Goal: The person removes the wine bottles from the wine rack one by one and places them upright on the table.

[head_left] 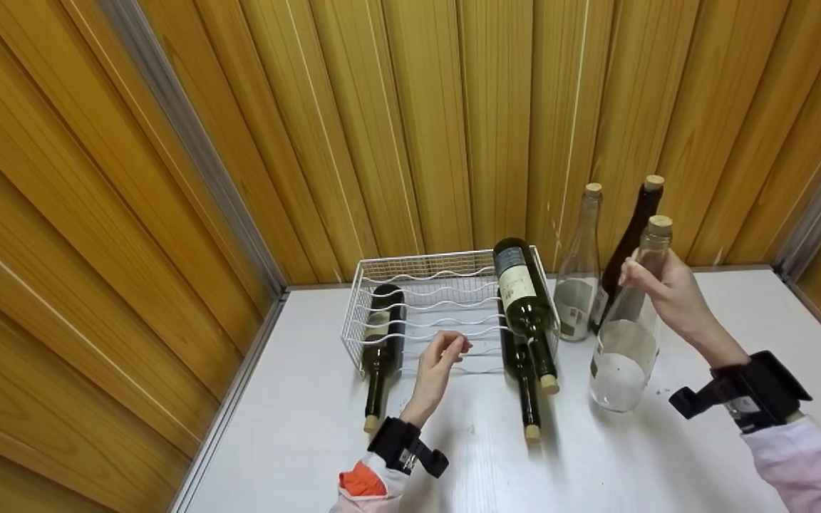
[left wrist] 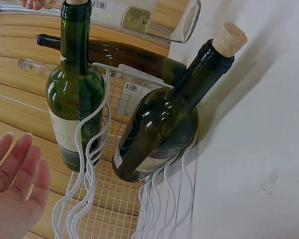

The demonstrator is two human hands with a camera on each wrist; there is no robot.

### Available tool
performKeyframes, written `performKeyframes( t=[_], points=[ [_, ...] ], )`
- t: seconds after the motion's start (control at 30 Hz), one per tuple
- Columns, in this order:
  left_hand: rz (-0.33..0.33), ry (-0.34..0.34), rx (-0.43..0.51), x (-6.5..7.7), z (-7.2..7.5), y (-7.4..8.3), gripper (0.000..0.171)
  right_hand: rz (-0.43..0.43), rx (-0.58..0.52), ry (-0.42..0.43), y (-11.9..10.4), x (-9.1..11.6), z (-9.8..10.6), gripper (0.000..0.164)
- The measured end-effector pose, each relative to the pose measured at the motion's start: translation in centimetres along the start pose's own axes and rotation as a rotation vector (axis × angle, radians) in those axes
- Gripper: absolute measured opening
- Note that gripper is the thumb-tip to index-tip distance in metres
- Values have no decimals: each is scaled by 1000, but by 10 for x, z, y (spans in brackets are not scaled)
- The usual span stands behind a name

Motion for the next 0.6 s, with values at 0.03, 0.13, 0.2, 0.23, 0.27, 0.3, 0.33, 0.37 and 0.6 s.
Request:
performKeyframes(
  t=[0.03, 0.13, 0.2, 0.23, 0.27, 0.3, 0.33, 0.37, 0.6],
  points=[
    [6, 0, -7, 0, 0, 2, 19, 3, 4, 11, 3, -2, 2, 4],
    [5, -8, -19, 3, -2, 14, 18, 4, 42, 40, 14, -6, 5, 4],
    [4, -13, -27, 6, -3, 23, 18, 0, 72, 63, 22, -8, 6, 4],
    [-4, -13, -29, 7, -3, 27, 17, -4, 85, 73, 26, -9, 7, 5],
    [-9, -12, -30, 8, -3, 30, 17, -9, 95, 85, 31, -10, 7, 5],
    [-11, -9, -32, 8, -3, 30, 17, -15, 104, 98, 35, -10, 8, 4],
    [-14, -6, -38, 9, -2, 31, 17, -22, 105, 111, 39, -11, 9, 4],
    [-13, -1, -43, 10, -2, 31, 17, -24, 112, 123, 42, -11, 9, 4],
    [12, 32, -92, 4, 7, 0, 16, -48, 162, 159, 58, -14, 13, 5]
  ],
)
Point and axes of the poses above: each hand's wrist, its own x-axis away from the middle knuckle, its own z-axis out of the back of the hand, y = z × x, the point moved 3 cm from there along -x, towards the middle knuckle, and after that the axes turned 11 degrees about x, right-handed, at the moved point
